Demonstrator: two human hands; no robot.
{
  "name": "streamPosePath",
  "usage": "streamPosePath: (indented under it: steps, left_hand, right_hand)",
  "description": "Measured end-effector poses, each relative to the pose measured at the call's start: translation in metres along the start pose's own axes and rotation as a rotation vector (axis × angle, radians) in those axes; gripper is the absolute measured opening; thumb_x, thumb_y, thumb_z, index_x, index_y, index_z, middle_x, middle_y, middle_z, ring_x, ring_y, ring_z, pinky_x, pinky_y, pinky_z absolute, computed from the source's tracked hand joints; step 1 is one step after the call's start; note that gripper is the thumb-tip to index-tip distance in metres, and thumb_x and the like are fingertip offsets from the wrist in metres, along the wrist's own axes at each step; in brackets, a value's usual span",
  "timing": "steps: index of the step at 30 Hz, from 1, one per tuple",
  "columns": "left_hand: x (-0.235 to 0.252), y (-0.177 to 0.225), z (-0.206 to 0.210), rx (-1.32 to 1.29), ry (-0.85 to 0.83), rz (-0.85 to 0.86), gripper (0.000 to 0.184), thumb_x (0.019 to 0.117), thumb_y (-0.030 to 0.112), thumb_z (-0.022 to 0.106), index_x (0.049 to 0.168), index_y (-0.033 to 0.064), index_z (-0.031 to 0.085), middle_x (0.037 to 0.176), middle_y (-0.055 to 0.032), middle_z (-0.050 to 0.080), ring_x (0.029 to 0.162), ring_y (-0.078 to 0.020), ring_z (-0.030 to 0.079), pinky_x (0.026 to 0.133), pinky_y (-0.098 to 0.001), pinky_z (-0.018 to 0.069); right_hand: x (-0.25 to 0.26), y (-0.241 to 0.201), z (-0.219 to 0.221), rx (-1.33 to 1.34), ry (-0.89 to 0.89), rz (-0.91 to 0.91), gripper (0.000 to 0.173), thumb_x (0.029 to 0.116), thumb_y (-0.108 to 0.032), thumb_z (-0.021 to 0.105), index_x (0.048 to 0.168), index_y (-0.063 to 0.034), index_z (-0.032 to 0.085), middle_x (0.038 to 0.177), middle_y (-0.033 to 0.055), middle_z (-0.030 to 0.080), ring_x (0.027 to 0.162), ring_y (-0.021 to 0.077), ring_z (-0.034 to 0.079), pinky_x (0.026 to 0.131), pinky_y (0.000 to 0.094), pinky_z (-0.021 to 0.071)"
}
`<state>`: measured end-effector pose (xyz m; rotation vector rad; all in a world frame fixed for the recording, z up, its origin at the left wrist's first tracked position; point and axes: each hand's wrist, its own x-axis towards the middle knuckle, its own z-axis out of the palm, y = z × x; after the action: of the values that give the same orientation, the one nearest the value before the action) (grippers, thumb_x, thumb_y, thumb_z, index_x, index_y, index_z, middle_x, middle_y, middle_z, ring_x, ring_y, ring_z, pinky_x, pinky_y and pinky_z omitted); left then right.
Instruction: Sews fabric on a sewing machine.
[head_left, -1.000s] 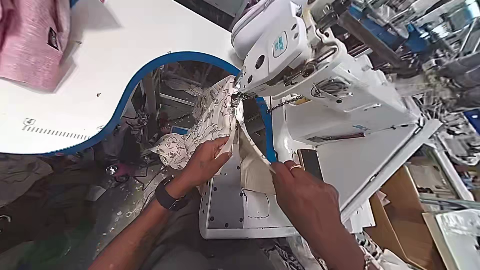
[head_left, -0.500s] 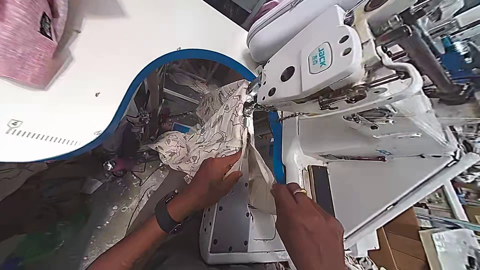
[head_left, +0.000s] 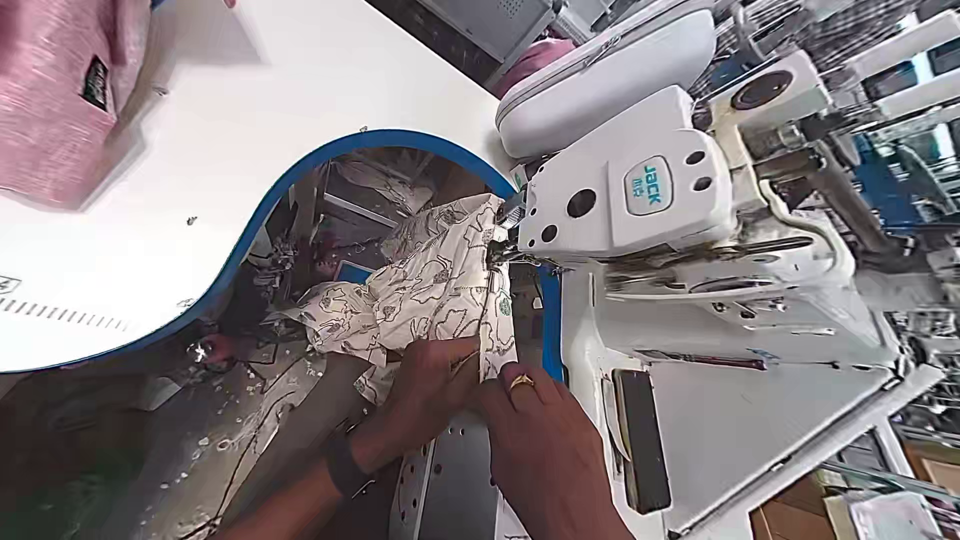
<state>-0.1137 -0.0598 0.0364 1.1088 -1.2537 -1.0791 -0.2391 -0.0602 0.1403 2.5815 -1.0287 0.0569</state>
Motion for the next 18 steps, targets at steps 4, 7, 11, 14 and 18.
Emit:
streamPosePath:
  steps: [4,7,11,14,18]
  left_hand:
    - [-0.013,0.013,-0.003,0.091,0.001,-0.014,0.038,0.0976,0.018,0.057,0.128,0.0007,0.070,0.074,-0.0061,0.071,0.056,-0.0107,0.057,0.058,-0.0297,0.0488]
    - [-0.008,0.010,-0.004,0.048,-0.042,-0.063,0.037,0.0995,0.016,0.056,0.130,0.0011,0.069,0.079,-0.0059,0.073,0.060,-0.0102,0.060,0.062,-0.0304,0.0516]
    - [-0.011,0.020,-0.007,0.093,-0.004,-0.117,0.036,0.1001,0.019,0.057,0.129,0.0003,0.067,0.065,-0.0029,0.060,0.051,-0.0119,0.050,0.053,-0.0316,0.0459]
    - [-0.045,0.010,-0.014,0.046,0.047,-0.152,0.028,0.0968,0.026,0.063,0.118,0.0083,0.070,0.067,0.0040,0.065,0.050,-0.0017,0.053,0.050,-0.0206,0.0468]
    - [-0.053,0.014,-0.013,0.119,-0.025,-0.022,0.030,0.0989,0.027,0.062,0.117,0.0048,0.071,0.065,0.0022,0.063,0.050,-0.0023,0.051,0.050,-0.0208,0.0452]
  right_hand:
    - [-0.013,0.008,0.010,0.048,-0.013,0.133,0.017,0.0880,-0.013,0.058,0.078,-0.0082,0.071,0.077,0.0082,0.069,0.071,0.0261,0.070,0.054,0.0343,0.0520]
    - [-0.013,0.013,0.026,0.184,0.023,0.146,0.021,0.0892,-0.017,0.055,0.080,-0.0084,0.071,0.072,0.0061,0.068,0.067,0.0246,0.069,0.053,0.0347,0.0519]
    - [-0.029,0.010,0.029,0.215,0.005,0.280,0.017,0.0832,-0.018,0.063,0.080,-0.0051,0.073,0.066,0.0078,0.066,0.063,0.0281,0.068,0.051,0.0405,0.0521]
    - [-0.057,0.021,0.034,0.304,-0.376,0.450,0.014,0.0823,-0.013,0.073,0.087,-0.0008,0.076,0.073,0.0175,0.070,0.071,0.0396,0.071,0.056,0.0548,0.0541]
    - [-0.080,0.069,0.067,0.766,-0.743,0.261,0.026,0.0892,-0.018,0.073,0.080,0.0060,0.070,0.079,0.0212,0.068,0.082,0.0381,0.067,0.080,0.0590,0.0489]
